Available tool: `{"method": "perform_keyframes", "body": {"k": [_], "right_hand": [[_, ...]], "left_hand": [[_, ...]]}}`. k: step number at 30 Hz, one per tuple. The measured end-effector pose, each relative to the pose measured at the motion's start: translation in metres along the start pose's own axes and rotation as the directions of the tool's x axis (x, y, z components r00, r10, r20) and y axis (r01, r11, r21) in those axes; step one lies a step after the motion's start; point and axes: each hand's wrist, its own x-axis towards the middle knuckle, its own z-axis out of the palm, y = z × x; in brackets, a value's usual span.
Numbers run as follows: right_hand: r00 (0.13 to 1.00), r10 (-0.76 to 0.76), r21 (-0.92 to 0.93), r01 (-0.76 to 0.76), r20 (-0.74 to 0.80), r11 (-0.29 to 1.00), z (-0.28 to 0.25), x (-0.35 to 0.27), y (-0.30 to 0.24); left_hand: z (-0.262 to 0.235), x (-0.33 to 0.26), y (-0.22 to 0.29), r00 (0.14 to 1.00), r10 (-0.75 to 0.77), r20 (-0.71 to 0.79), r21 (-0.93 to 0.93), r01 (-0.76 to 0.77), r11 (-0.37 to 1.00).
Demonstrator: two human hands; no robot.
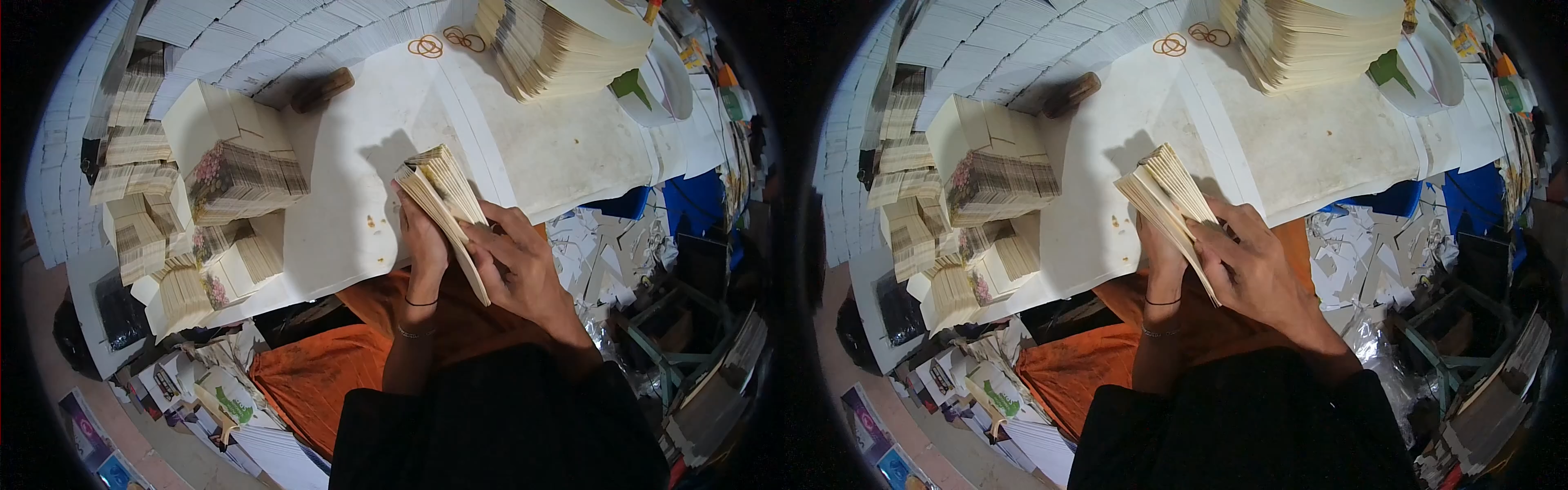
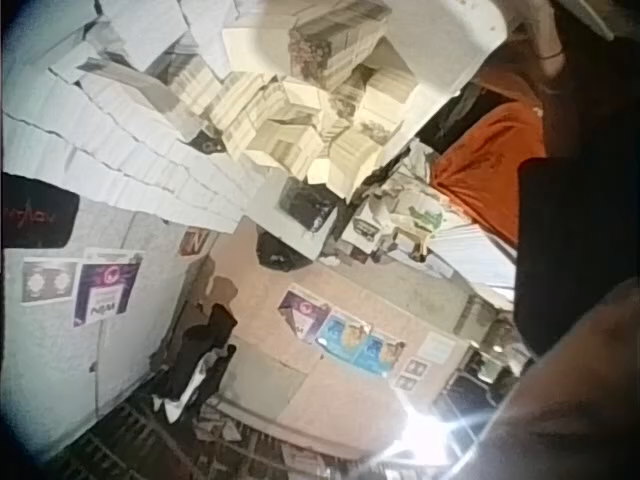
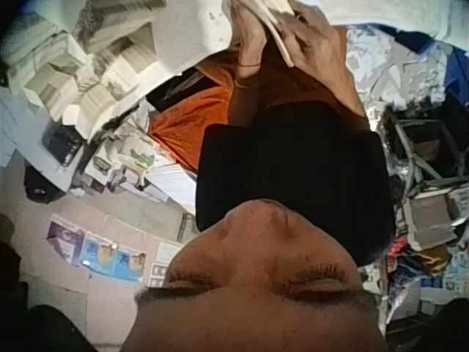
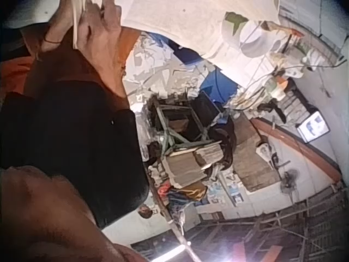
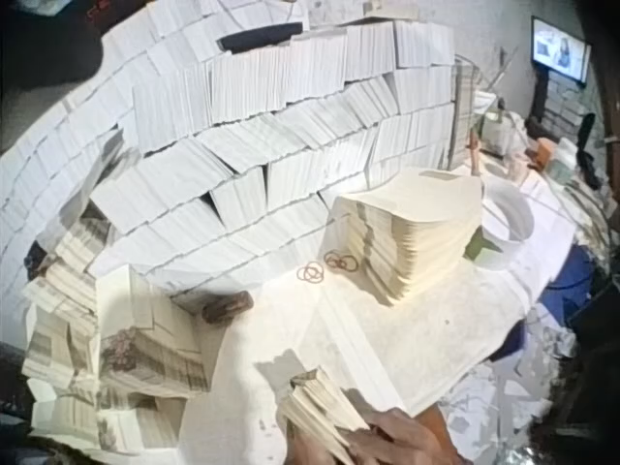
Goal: Applying glue with a brush to paper folder edges and then folding and stacking them.
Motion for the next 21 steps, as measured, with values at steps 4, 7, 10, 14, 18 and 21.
{"method": "perform_keyframes", "body": {"k": [4, 7, 10, 14, 18, 21], "right_hand": [[1.000, 0.000, 0.002, 0.000, -0.020, 1.000, 0.001, 0.002, -0.001], [0.998, -0.068, 0.009, 0.068, 0.000, 0.998, 0.009, -0.001, 0.001], [0.997, -0.070, 0.092, 0.073, -0.038, 0.993, 0.007, -0.001, 0.001], [1.000, -0.017, 0.178, 0.021, -0.023, 0.984, 0.000, 0.003, -0.005], [1.000, 0.010, 0.210, -0.006, -0.021, 0.978, 0.002, 0.005, -0.004], [0.999, 0.037, 0.178, -0.032, -0.025, 0.983, 0.003, 0.006, -0.006]], "left_hand": [[-0.001, 0.001, -0.001, 0.997, -0.023, -0.067, -0.094, 0.016, 0.995], [-0.034, 0.010, -0.035, 0.979, 0.198, -0.042, 0.234, -0.183, 0.955], [-0.034, 0.005, -0.036, 0.936, 0.315, 0.155, 0.290, -0.348, 0.891], [-0.031, -0.001, -0.034, 0.985, -0.055, 0.162, -0.393, 0.115, 0.912], [-0.035, -0.005, -0.036, 0.989, -0.001, 0.146, -0.297, 0.044, 0.954], [-0.039, 0.001, -0.044, 0.989, 0.097, 0.108, -0.089, -0.088, 0.992]]}}
